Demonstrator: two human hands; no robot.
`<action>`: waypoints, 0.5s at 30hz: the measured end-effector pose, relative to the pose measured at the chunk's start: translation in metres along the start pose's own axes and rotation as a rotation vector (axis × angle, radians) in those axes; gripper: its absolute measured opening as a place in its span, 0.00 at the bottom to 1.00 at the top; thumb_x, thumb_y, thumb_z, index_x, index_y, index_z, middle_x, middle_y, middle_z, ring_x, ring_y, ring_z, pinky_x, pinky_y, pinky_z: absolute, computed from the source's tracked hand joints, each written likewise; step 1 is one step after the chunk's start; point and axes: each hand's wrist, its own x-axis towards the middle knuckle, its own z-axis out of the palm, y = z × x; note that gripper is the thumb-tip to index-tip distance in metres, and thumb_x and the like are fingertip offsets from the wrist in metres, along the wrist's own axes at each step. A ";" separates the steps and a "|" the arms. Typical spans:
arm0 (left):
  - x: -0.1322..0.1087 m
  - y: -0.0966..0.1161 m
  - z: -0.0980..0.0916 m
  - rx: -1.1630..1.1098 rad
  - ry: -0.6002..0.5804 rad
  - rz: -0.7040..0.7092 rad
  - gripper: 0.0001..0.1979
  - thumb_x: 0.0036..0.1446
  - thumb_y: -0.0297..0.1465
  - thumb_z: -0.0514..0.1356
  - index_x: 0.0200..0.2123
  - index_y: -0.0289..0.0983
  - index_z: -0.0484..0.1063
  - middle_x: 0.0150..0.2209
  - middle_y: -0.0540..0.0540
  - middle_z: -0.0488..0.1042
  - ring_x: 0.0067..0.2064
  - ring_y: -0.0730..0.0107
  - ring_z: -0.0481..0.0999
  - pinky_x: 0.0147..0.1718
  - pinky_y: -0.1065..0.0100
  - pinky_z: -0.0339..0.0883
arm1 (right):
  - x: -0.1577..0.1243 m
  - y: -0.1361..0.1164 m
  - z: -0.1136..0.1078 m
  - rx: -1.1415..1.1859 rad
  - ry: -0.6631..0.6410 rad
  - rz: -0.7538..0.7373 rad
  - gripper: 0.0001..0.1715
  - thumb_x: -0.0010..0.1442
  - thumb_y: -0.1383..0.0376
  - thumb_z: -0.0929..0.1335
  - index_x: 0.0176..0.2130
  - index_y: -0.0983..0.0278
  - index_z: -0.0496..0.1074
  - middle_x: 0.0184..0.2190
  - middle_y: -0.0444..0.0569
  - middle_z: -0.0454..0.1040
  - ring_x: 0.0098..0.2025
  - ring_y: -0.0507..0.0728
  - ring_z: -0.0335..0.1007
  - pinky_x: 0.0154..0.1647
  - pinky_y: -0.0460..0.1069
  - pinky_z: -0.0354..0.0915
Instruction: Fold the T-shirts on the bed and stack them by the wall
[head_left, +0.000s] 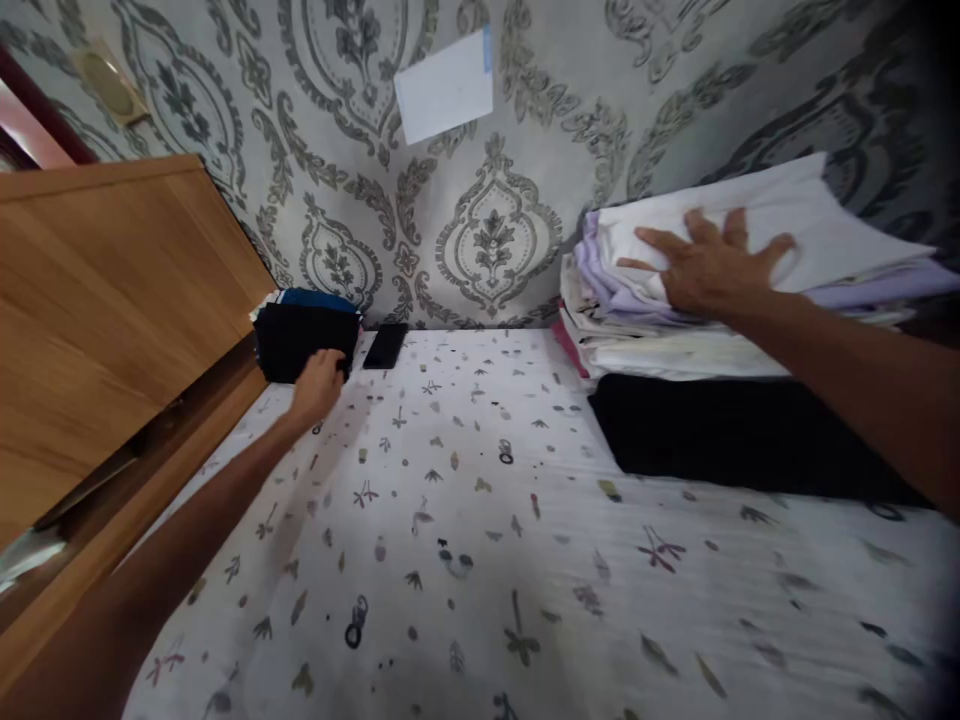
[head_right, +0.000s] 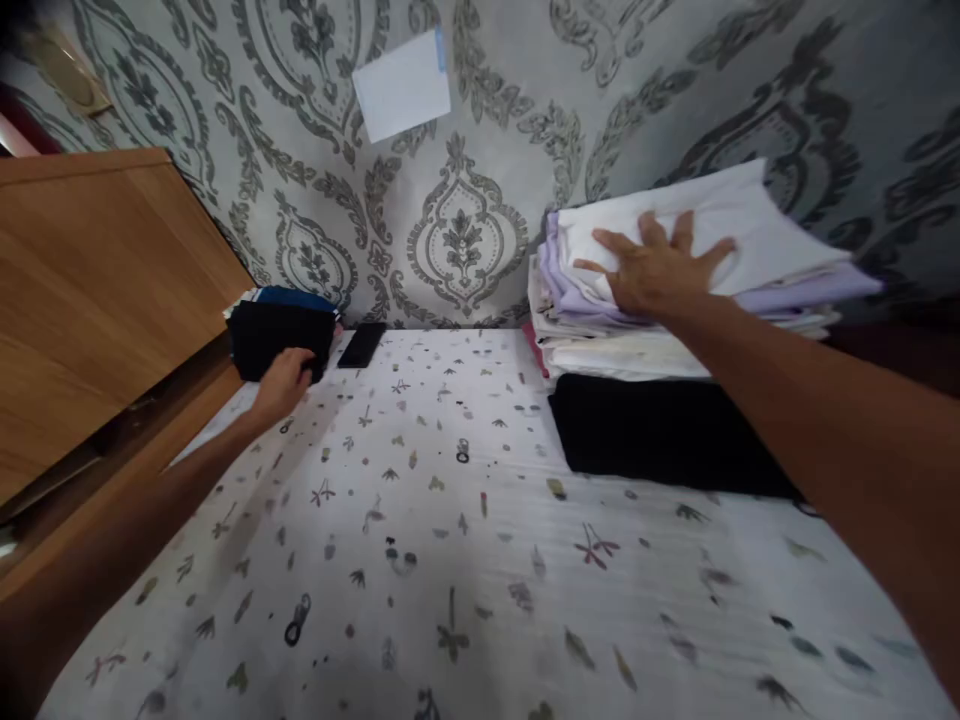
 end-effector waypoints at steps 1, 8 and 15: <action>0.014 -0.018 -0.009 0.094 0.028 -0.047 0.18 0.61 0.26 0.51 0.52 0.39 0.70 0.53 0.35 0.71 0.56 0.48 0.68 0.54 0.48 0.66 | 0.000 0.000 0.000 -0.009 0.011 -0.003 0.44 0.64 0.35 0.57 0.70 0.51 0.57 0.73 0.64 0.48 0.73 0.77 0.32 0.55 0.82 0.35; 0.065 -0.082 -0.032 0.460 -0.064 -0.102 0.16 0.60 0.30 0.54 0.50 0.34 0.71 0.53 0.28 0.72 0.57 0.39 0.67 0.48 0.48 0.68 | 0.015 0.005 -0.009 -0.003 -0.112 0.046 0.39 0.67 0.42 0.61 0.70 0.53 0.58 0.74 0.61 0.47 0.73 0.79 0.36 0.58 0.82 0.38; 0.063 -0.087 -0.031 0.354 -0.014 -0.110 0.13 0.59 0.24 0.51 0.42 0.35 0.73 0.48 0.29 0.74 0.52 0.39 0.73 0.46 0.49 0.66 | -0.008 -0.011 -0.053 0.050 0.129 0.152 0.28 0.70 0.57 0.62 0.63 0.66 0.70 0.55 0.69 0.75 0.60 0.69 0.69 0.58 0.65 0.61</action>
